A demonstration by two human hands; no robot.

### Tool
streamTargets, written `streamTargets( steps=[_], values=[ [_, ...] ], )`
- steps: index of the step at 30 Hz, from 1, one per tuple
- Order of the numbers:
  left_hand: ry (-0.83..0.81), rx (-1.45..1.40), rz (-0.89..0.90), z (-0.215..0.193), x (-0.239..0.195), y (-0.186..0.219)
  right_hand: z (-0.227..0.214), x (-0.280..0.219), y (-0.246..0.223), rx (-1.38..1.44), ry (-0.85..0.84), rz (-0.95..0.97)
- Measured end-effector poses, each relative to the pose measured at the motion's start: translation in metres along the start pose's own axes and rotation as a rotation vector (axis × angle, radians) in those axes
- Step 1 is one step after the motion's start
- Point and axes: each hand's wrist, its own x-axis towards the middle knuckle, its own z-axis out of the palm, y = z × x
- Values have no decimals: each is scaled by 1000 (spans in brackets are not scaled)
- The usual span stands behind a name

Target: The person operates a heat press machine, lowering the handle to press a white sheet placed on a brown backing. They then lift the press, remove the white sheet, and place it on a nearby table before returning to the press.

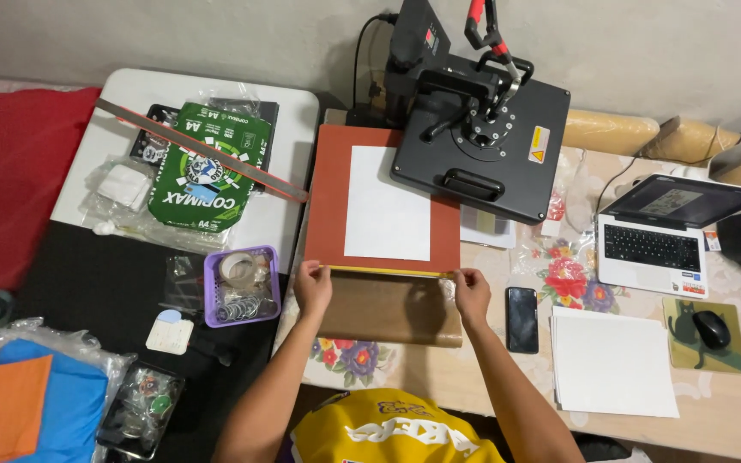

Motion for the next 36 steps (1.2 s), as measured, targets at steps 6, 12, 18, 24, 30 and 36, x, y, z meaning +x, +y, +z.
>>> streamTargets(
  steps=[6, 12, 18, 24, 30, 36],
  values=[
    [-119, 223, 121, 40, 30, 57, 47, 43, -40, 251, -267, 158],
    [-184, 252, -80, 74, 64, 73, 63, 58, -51, 304, -306, 295],
    [-251, 100, -185, 54, 32, 116, 59, 40, -76, 412, -373, 363],
    [-276, 117, -207, 26, 6, 151, 64, 42, -68, 184, -186, 151],
    [-266, 24, -213, 33, 7, 151, 66, 47, -69, 308, -304, 292],
    [-271, -9, -231, 39, 23, 134, 47, 22, -93, 464, -337, 359]
  ],
)
